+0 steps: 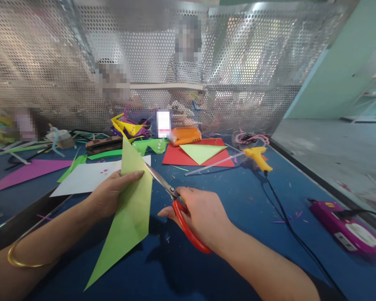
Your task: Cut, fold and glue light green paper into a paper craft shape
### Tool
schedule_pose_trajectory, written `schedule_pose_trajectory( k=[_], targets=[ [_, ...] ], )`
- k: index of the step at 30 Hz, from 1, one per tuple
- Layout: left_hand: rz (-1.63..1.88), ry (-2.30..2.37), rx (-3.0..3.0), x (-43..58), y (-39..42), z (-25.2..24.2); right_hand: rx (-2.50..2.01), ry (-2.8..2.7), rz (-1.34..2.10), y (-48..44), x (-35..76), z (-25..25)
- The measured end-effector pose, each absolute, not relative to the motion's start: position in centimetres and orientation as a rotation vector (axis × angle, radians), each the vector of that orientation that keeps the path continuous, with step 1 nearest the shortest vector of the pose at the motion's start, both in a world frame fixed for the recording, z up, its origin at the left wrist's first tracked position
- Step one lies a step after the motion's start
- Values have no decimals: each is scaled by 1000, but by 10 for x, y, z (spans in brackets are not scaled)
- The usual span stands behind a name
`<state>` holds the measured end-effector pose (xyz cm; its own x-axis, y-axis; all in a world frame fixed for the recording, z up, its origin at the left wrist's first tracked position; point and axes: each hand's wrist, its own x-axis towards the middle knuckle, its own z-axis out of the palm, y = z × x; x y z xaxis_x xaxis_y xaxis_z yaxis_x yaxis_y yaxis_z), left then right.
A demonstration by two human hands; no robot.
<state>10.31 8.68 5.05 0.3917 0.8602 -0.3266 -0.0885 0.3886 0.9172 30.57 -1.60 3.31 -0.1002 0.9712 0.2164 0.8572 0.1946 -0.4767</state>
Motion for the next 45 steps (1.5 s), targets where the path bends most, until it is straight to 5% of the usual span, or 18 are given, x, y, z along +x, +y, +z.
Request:
schedule_pose_trajectory(
  k=[45],
  targets=[
    [677,934,918,113,71,41,-1656,-2002,193,-16,299,23]
  ],
)
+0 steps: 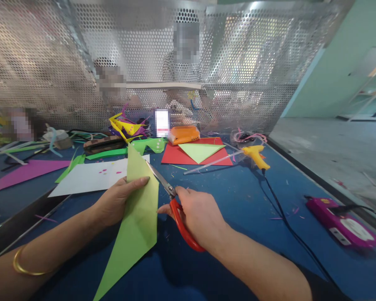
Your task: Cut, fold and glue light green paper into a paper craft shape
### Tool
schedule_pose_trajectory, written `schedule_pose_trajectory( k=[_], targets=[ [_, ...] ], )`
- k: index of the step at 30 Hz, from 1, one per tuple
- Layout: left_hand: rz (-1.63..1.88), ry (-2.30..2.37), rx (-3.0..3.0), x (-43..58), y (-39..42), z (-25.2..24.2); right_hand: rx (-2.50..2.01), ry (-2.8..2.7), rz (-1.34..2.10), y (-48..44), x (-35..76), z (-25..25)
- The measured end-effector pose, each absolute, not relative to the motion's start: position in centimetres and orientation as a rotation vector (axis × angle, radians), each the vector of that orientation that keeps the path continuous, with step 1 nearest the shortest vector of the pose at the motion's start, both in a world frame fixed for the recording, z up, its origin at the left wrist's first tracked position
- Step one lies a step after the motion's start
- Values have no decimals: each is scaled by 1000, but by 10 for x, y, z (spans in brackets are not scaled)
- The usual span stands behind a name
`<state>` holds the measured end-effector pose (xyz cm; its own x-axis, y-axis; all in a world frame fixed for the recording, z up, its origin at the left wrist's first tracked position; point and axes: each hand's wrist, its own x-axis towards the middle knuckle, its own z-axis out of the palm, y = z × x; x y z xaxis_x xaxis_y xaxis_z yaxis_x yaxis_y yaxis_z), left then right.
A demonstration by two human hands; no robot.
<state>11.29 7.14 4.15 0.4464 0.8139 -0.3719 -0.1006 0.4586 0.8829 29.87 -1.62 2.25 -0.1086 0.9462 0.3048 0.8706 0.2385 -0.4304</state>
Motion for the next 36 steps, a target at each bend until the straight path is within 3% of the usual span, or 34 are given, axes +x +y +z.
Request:
schedule_pose_trajectory(
  k=[12,36],
  targets=[
    [734,922,918,111,76,43,-1694,-1851,450,-10,315,36],
    [717,886,903,114,71,34,-1739,-2067,76,-11,306,27]
  ],
)
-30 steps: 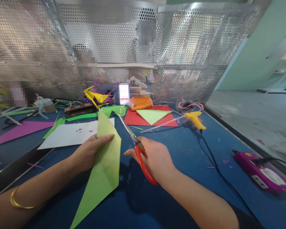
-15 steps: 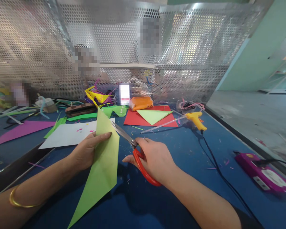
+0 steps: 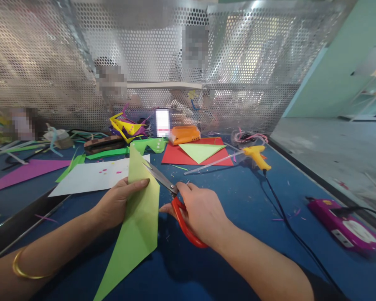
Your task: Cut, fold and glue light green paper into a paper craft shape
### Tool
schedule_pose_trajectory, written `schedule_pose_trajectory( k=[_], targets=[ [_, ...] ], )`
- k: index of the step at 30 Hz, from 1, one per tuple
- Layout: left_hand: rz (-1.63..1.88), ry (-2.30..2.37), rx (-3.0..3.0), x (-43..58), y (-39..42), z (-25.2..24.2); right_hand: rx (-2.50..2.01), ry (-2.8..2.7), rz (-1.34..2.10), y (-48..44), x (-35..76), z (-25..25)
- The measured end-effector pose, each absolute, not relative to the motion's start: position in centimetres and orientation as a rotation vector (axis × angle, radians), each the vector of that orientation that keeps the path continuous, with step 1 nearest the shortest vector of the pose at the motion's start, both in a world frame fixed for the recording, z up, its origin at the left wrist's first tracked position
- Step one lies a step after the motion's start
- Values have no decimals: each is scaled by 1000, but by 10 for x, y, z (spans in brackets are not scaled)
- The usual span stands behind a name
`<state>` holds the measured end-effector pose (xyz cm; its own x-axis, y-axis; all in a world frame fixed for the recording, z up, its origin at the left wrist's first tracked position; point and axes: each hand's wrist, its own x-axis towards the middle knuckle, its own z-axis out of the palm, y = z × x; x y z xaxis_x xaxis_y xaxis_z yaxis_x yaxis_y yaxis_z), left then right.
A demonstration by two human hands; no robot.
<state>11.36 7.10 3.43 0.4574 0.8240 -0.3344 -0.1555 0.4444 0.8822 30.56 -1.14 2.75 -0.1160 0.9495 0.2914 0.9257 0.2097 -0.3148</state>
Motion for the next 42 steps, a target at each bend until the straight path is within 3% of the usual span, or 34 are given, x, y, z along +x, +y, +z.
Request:
schedule_pose_trajectory(
  k=[42],
  targets=[
    [684,827,867,116,70,36,-1688,-2069,17,-15,298,20]
  ],
)
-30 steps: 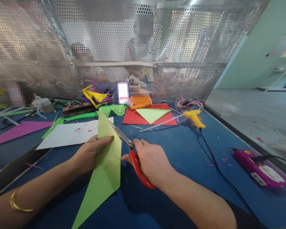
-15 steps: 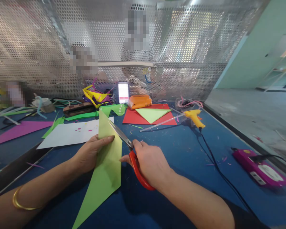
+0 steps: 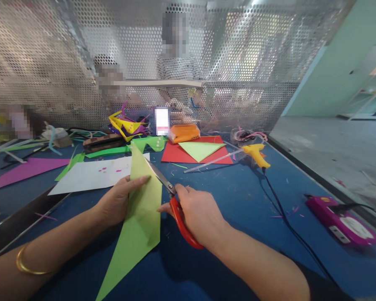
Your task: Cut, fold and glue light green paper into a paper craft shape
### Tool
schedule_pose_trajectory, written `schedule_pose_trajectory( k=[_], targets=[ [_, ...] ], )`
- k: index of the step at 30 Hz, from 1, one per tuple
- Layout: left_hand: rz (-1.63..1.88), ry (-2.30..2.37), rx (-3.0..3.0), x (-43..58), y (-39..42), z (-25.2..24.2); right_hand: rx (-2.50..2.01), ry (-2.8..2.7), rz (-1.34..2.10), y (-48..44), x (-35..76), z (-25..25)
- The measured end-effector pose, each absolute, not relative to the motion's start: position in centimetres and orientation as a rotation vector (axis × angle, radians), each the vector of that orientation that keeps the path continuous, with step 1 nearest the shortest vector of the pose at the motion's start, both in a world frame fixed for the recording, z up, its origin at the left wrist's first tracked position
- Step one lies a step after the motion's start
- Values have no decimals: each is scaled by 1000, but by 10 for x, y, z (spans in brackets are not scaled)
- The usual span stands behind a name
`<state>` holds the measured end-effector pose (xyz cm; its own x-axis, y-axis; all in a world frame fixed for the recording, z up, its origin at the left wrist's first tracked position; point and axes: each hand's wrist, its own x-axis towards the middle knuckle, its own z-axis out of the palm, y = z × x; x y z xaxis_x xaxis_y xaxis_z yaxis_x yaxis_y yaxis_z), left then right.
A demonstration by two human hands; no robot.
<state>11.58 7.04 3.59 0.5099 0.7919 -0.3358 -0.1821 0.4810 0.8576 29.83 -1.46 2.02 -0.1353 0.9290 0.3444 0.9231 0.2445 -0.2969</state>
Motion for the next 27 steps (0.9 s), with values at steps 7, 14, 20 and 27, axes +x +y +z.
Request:
schedule_pose_trajectory(
  k=[7,14,20,27],
  targets=[
    [780,861,878,116,72,36,-1691,-2042,138,-14,299,21],
    [728,865,877,117,72,37,-1677,-2043,137,-14,302,23],
    [702,898,869,119,68,39,-1720,-2054,97,-12,303,22],
    [698,899,869,120,67,41,-1762,-2045,158,-14,300,22]
  ],
)
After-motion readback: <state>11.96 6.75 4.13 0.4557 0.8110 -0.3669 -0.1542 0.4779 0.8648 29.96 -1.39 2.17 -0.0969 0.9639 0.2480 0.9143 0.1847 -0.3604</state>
